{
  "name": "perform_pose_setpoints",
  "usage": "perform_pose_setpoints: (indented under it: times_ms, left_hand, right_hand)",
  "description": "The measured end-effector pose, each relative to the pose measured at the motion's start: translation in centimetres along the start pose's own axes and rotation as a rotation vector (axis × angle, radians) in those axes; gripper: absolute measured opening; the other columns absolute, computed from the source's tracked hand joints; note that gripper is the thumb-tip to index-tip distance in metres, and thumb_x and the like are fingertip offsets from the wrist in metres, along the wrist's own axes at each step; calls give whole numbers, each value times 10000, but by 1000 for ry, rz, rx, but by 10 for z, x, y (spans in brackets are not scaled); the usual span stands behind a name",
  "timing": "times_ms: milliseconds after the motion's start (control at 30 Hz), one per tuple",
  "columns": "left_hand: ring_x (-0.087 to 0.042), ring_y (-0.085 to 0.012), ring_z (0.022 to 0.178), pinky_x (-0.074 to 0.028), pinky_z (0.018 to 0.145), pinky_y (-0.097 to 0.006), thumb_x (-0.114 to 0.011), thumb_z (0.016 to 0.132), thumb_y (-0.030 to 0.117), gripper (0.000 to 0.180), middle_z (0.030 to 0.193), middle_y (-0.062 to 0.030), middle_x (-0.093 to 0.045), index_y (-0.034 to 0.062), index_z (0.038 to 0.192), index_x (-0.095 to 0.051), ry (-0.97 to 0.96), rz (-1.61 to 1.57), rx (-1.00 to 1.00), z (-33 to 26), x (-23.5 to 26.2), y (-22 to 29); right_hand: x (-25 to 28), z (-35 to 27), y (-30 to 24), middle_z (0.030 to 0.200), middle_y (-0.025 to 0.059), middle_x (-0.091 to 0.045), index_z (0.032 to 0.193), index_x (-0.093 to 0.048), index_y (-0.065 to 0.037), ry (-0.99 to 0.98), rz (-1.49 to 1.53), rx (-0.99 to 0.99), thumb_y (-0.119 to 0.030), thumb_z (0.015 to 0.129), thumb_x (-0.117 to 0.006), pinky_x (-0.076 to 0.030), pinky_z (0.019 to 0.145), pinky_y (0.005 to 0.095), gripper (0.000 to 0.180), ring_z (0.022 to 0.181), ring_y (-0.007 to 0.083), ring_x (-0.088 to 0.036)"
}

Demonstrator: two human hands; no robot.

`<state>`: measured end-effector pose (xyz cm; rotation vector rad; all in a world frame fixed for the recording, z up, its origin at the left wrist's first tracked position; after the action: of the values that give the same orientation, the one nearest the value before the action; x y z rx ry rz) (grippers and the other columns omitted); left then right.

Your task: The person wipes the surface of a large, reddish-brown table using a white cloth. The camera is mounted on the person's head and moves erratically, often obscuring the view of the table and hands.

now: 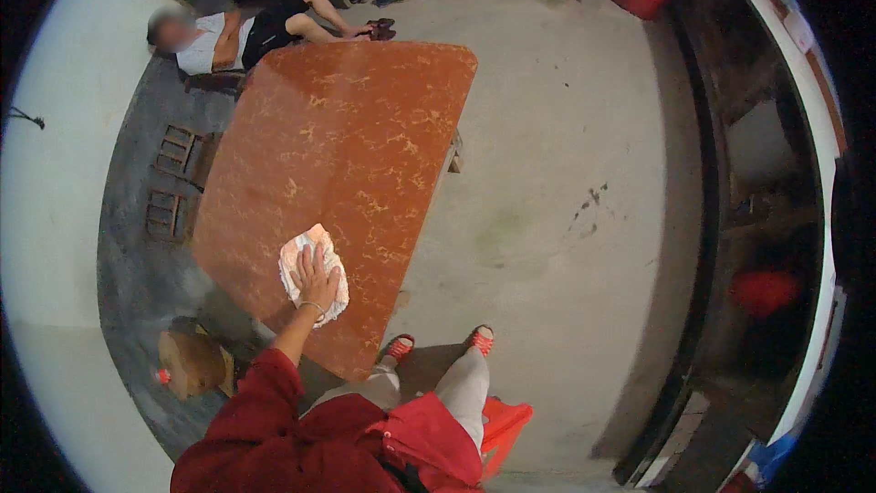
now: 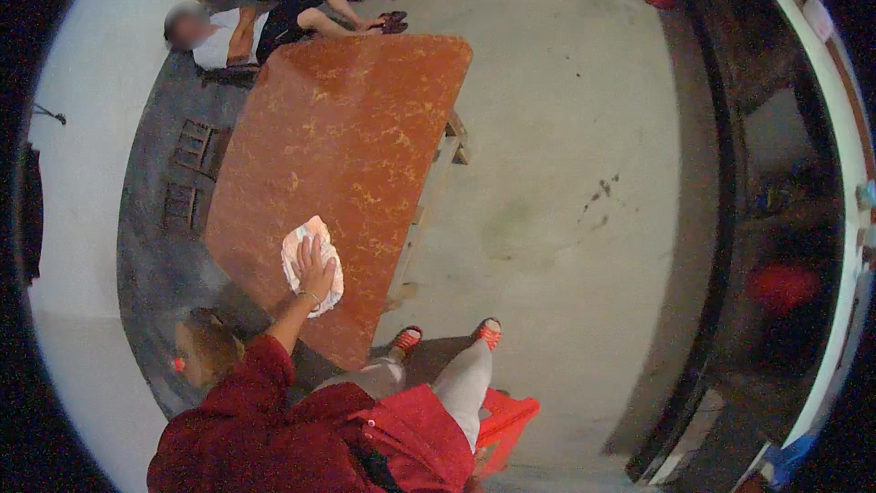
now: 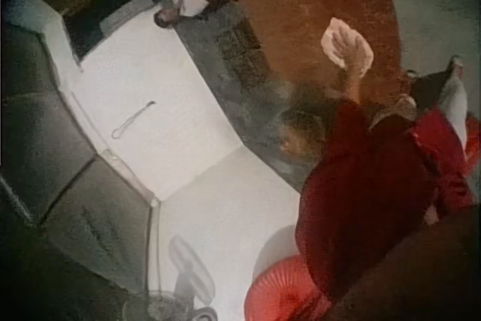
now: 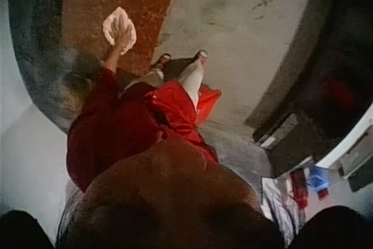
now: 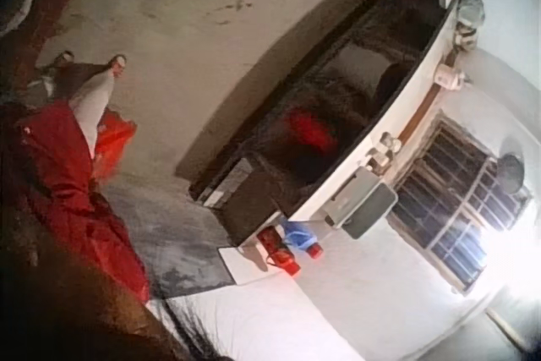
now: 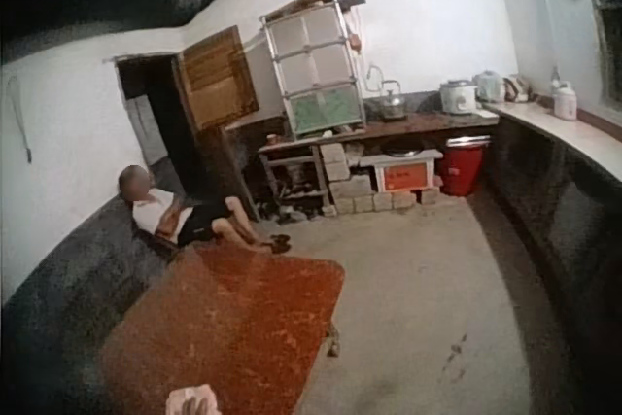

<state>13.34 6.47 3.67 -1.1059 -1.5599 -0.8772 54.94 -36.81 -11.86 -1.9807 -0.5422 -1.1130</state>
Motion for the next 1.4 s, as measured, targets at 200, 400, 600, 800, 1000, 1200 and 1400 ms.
perform_pose_setpoints:
  times_ms: [200, 400, 600, 800, 1000, 1200, 1400]
  left_hand:
    - [0, -322, 1495, -3, 1135, -649, -521, 931, 447, 762, 1625, -98, -57, 238, 1562, -149, -65, -53, 53, -8, 0, -1]
    - [52, -304, 1503, 29, 1141, -633, -495, 937, 479, 760, 1637, -80, -9, 269, 1564, -120, -197, -96, 154, -8, 18, 11]
    - [60, -321, 1502, 22, 1141, -643, -450, 937, 515, 786, 1638, -96, 8, 236, 1569, -74, -235, -103, 208, 5, 21, 26]
    - [84, -367, 1491, -18, 1130, -657, -449, 947, 516, 801, 1631, -129, 52, 225, 1573, -42, -70, -125, 209, 3, 1, 25]
    - [75, -377, 1490, -44, 1119, -682, -398, 949, 548, 805, 1628, -136, 72, 220, 1572, -7, -182, -165, 467, 45, 29, 88]
    - [57, -379, 1492, -22, 1093, -717, -386, 948, 563, 801, 1631, -136, 51, 217, 1574, -26, -208, -192, 461, 113, 67, 174]
    - [28, -373, 1493, -23, 1092, -714, -376, 962, 547, 772, 1633, -124, 12, 209, 1576, -52, -130, -172, 529, 171, 87, 242]
  right_hand:
    - [40, -11, 47, 589, 174, -555, 698, -603, -10, -53, -69, 69, -572, 977, -419, -434, 479, 486, 654, 559, 359, -591]
    - [76, 29, 118, 557, 182, -551, 664, -601, -10, -79, -159, 288, -590, 973, -416, -432, 467, 497, 682, 536, 373, -595]
    - [136, 201, 93, 544, 133, -537, 712, -643, -41, -416, -263, 56, -461, 996, -458, -423, 417, 427, 540, 511, 307, -595]
    - [167, 381, 55, 446, 61, -400, 906, -646, -19, -273, -703, 632, -460, 959, -536, -372, 379, 382, 457, 422, 227, -483]
    - [220, 524, -16, 431, 79, -415, 559, -593, -46, 71, -726, 686, -508, 959, -503, -346, 350, 400, 618, 401, 231, -482]
    - [241, 662, -135, 554, 136, -524, 752, -606, -54, 104, -611, 675, -484, 958, -497, -401, 439, 442, 489, 524, 281, -550]
    - [289, 830, -252, 715, 200, -643, 1069, -627, -58, -274, -729, 492, -437, 951, -516, -490, 579, 486, 412, 708, 358, -640]
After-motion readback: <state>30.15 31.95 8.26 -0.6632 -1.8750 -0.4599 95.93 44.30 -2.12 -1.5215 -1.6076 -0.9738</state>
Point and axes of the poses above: each hand's wrist, its own z-axis towards the middle knuckle, its own x-axis out of the back of the hand, y = z × x, the point moved 2 cm from there along z, towards the middle knuckle
